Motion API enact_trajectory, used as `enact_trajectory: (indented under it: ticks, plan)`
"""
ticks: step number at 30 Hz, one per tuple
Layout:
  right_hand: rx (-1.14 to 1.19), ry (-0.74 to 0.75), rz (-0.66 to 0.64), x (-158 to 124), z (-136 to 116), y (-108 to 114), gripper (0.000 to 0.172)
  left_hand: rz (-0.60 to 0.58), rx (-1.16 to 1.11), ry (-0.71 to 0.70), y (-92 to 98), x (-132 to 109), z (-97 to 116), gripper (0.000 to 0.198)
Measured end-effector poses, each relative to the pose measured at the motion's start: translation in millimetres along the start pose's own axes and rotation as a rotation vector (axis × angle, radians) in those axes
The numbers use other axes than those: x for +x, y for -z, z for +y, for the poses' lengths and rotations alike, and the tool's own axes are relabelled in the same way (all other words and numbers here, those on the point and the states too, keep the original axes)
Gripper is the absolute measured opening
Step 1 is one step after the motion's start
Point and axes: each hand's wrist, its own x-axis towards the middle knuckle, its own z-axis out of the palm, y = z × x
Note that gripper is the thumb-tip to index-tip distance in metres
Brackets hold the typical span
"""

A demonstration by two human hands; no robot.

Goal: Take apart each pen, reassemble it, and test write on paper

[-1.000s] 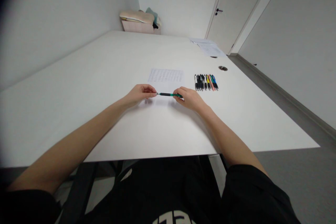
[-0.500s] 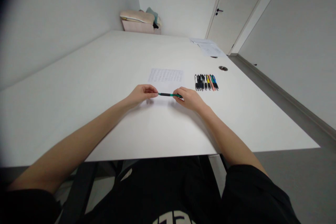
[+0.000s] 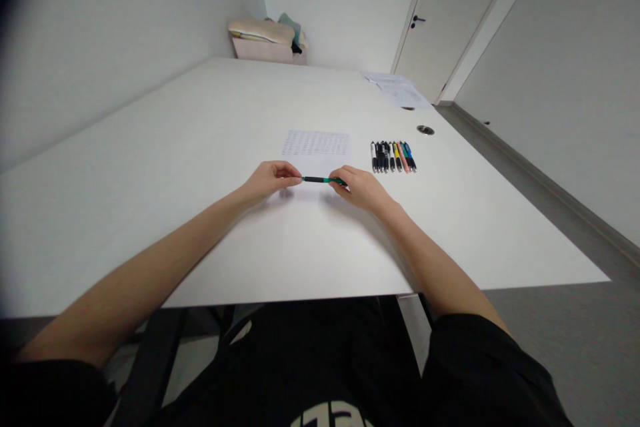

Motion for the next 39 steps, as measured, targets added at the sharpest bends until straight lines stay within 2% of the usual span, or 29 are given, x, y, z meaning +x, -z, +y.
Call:
enact_trajectory:
  ticks: [9,18,24,28,33,39]
  plan:
    - [-0.094,-0.018,-0.015,0.0,0.8,-1.9,0.020,0.008,0.066,-0.100,-1.0,1.4,-2.4,0.021]
    - [-0.156,-0.085,-0.103,1.7,-0.6,-1.9,0.027,0.020,0.067,-0.149,-2.3,2.5,-5.8,0.021]
    - [-0.042,-0.117,-0.104,1.5,-5.2,1.2,0.024,0.022,0.084,-0.167,-2.8,2.7,-6.6,0.021]
    - [0.025,-0.069,-0.081,0.2,-3.8,1.2,0.020,0.023,0.083,-0.172,-2.6,2.5,-6.6,0.020]
    - [0.016,-0.049,-0.071,-0.4,-1.3,-0.4,0.012,0.014,0.078,-0.172,-2.5,1.2,-5.2,0.019]
    - [-0.015,-0.035,-0.058,-1.6,-0.9,-0.6,0.014,0.008,0.081,-0.169,-2.2,0.2,-5.7,0.020]
